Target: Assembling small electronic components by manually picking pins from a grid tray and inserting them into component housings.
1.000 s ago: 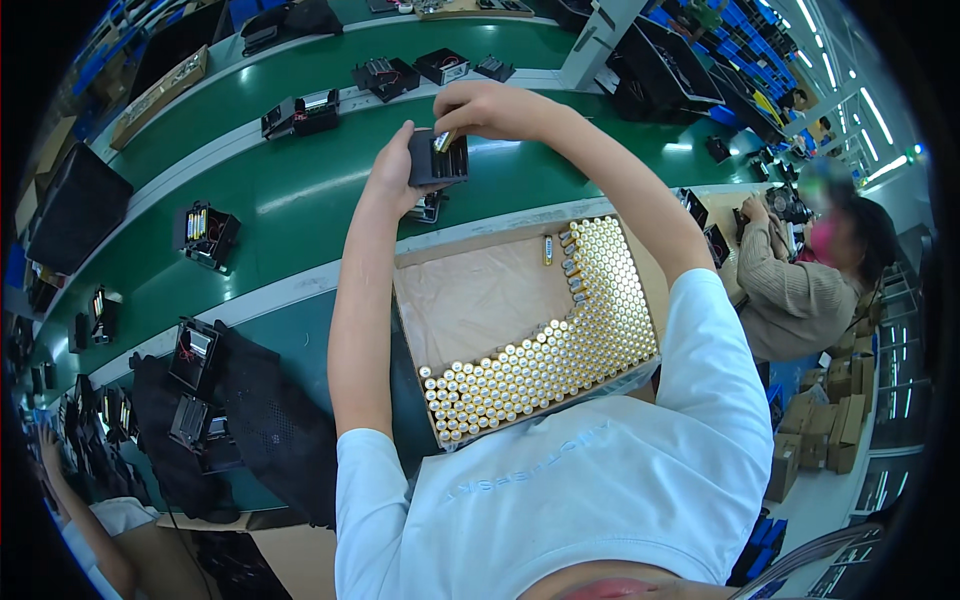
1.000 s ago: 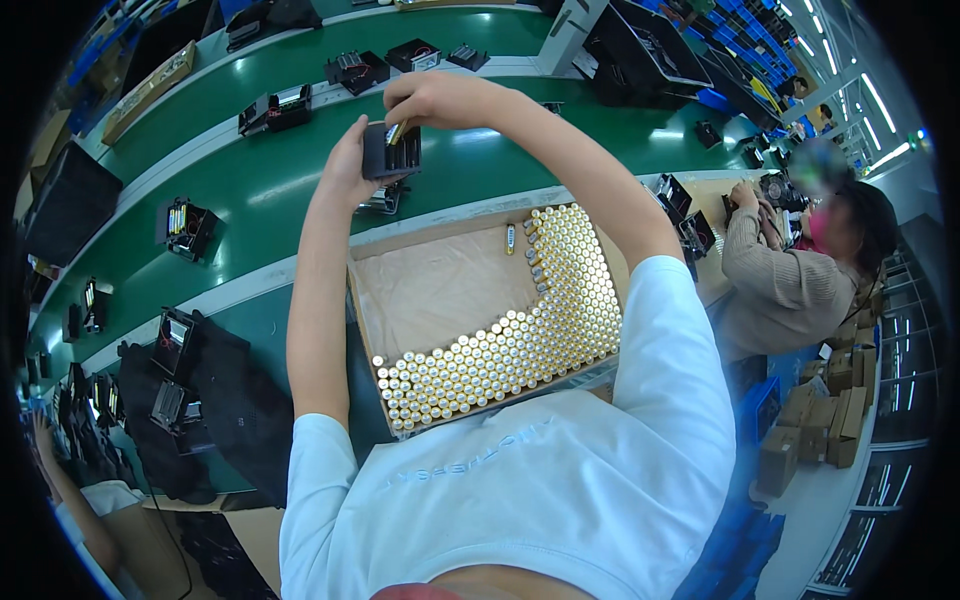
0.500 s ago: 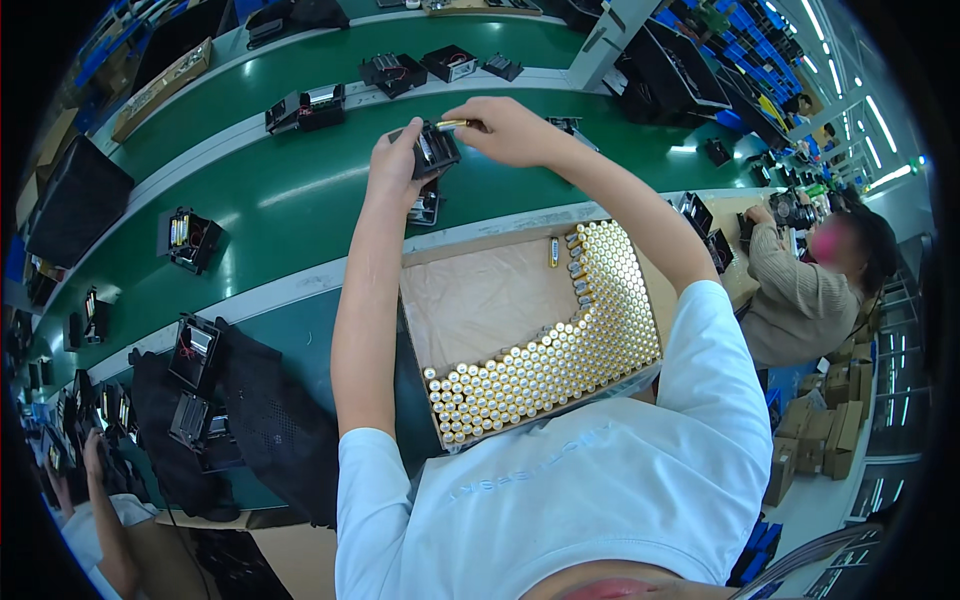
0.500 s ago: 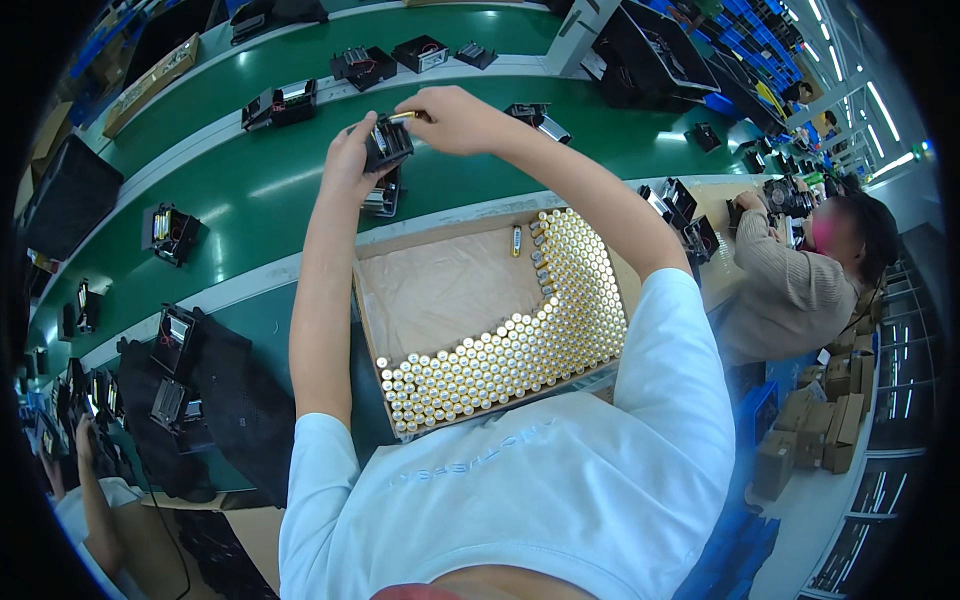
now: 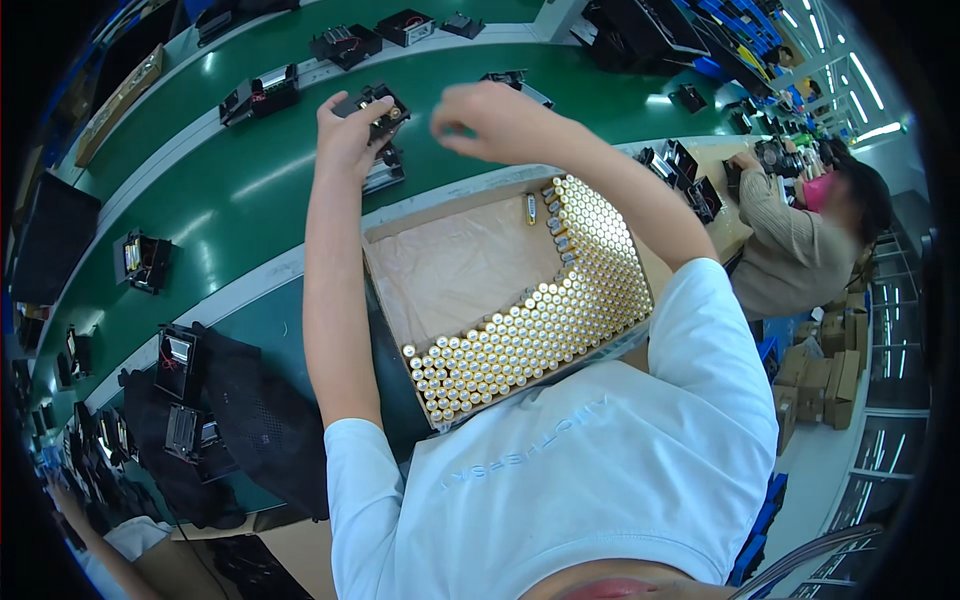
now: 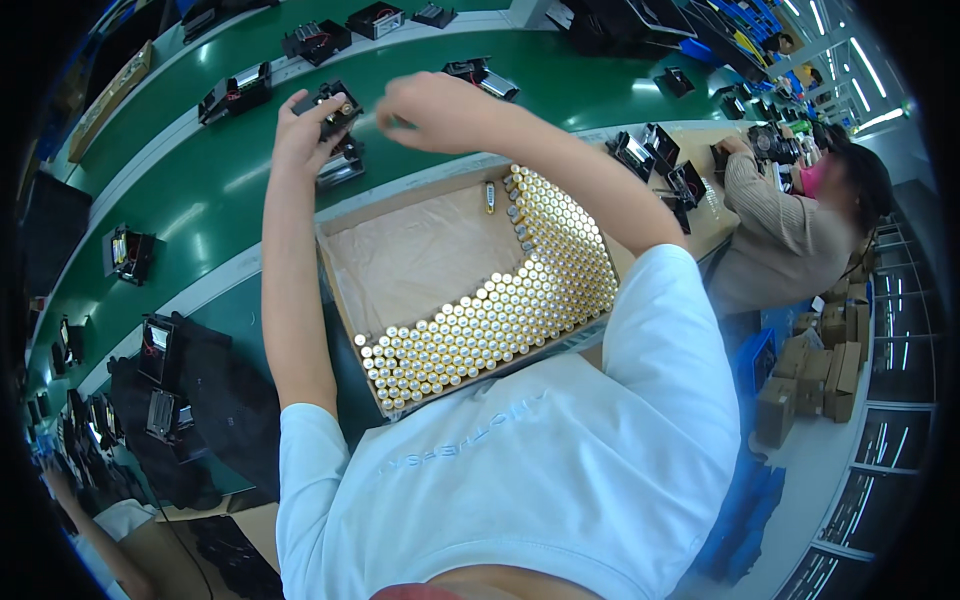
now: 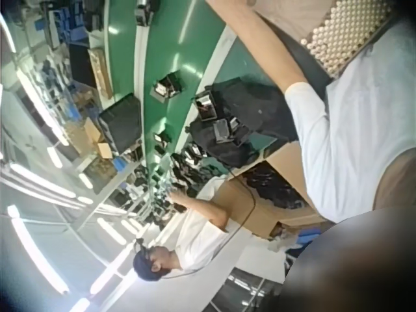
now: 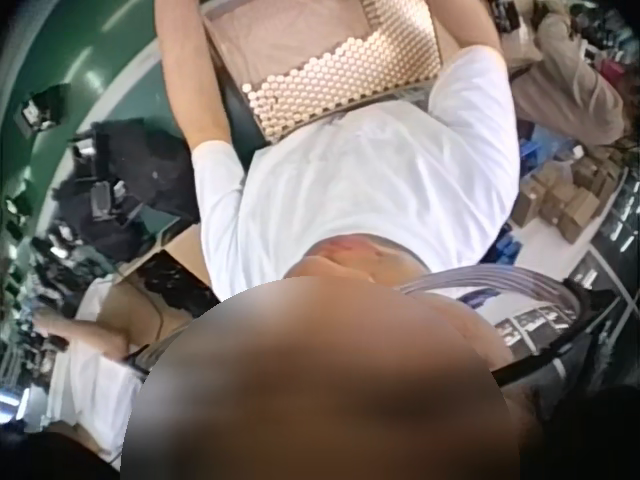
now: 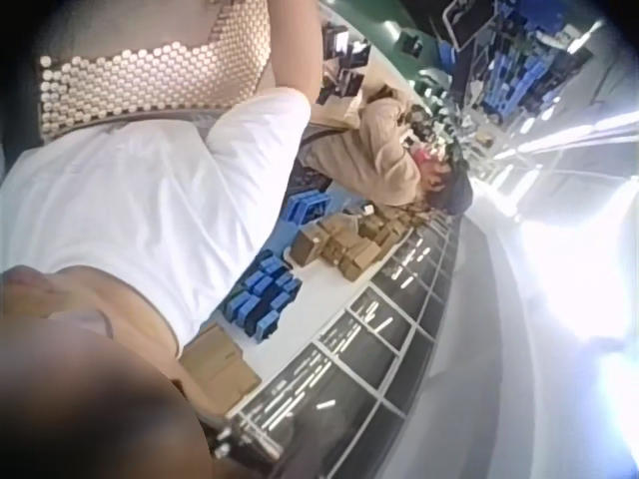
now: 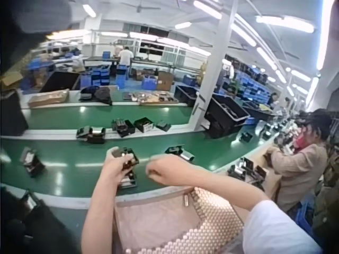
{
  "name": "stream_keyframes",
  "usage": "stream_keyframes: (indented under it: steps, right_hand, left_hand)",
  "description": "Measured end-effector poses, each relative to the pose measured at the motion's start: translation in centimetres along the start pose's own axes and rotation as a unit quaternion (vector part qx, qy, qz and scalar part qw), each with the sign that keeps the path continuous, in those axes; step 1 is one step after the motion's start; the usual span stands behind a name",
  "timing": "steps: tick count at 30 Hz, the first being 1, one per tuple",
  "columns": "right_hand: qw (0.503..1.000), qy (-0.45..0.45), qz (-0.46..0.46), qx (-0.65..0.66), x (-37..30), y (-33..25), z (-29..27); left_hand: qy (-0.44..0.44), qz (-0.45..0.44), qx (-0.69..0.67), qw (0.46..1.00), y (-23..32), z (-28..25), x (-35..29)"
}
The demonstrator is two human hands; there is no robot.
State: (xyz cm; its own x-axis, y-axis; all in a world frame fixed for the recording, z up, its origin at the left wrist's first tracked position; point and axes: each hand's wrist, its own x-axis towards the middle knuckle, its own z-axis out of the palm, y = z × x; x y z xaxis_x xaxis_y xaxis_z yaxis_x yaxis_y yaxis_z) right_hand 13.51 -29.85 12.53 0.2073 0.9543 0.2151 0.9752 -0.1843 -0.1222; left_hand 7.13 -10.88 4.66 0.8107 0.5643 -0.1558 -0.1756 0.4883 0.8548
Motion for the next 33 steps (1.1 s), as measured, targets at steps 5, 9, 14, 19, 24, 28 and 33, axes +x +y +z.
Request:
stream_keyframes:
  steps: [5, 9, 14, 19, 24, 28, 33]
  right_hand:
    - [0.937, -0.311, -0.115, -0.113, -5.0, -0.1, -0.7]
    - [0.840, -0.416, -0.172, -0.304, -6.7, -0.3, 2.2]
    - [0.914, -0.347, -0.196, -0.076, -6.5, 2.2, 2.3]
    - [0.963, 0.037, -0.036, 0.265, -0.4, 0.8, 1.4]
    - [0.944, 0.236, 0.094, 0.209, 6.2, 3.0, 4.5]
    - [0.976, 0.195, 0.036, 0.088, 7.7, 3.4, 5.0]
    - [0.982, 0.187, -0.031, 0.000, 7.2, 2.1, 7.8]
  left_hand:
    - [-0.018, -0.020, 0.046, 0.999, 0.1, -0.8, 1.3]
    - [-0.017, -0.027, 0.021, 0.999, -0.3, -1.2, 2.2]
    - [-0.020, -0.007, 0.037, 0.999, -0.1, -0.9, 1.8]
    - [-0.009, 0.039, 0.125, 0.991, -0.2, -0.8, 1.4]
    - [-0.024, 0.062, 0.145, 0.987, -0.1, -0.7, 1.4]
    - [-0.026, 0.044, 0.138, 0.989, 0.6, -1.2, 1.3]
    - [0.013, 0.073, 0.236, 0.969, 1.3, -2.0, 1.5]
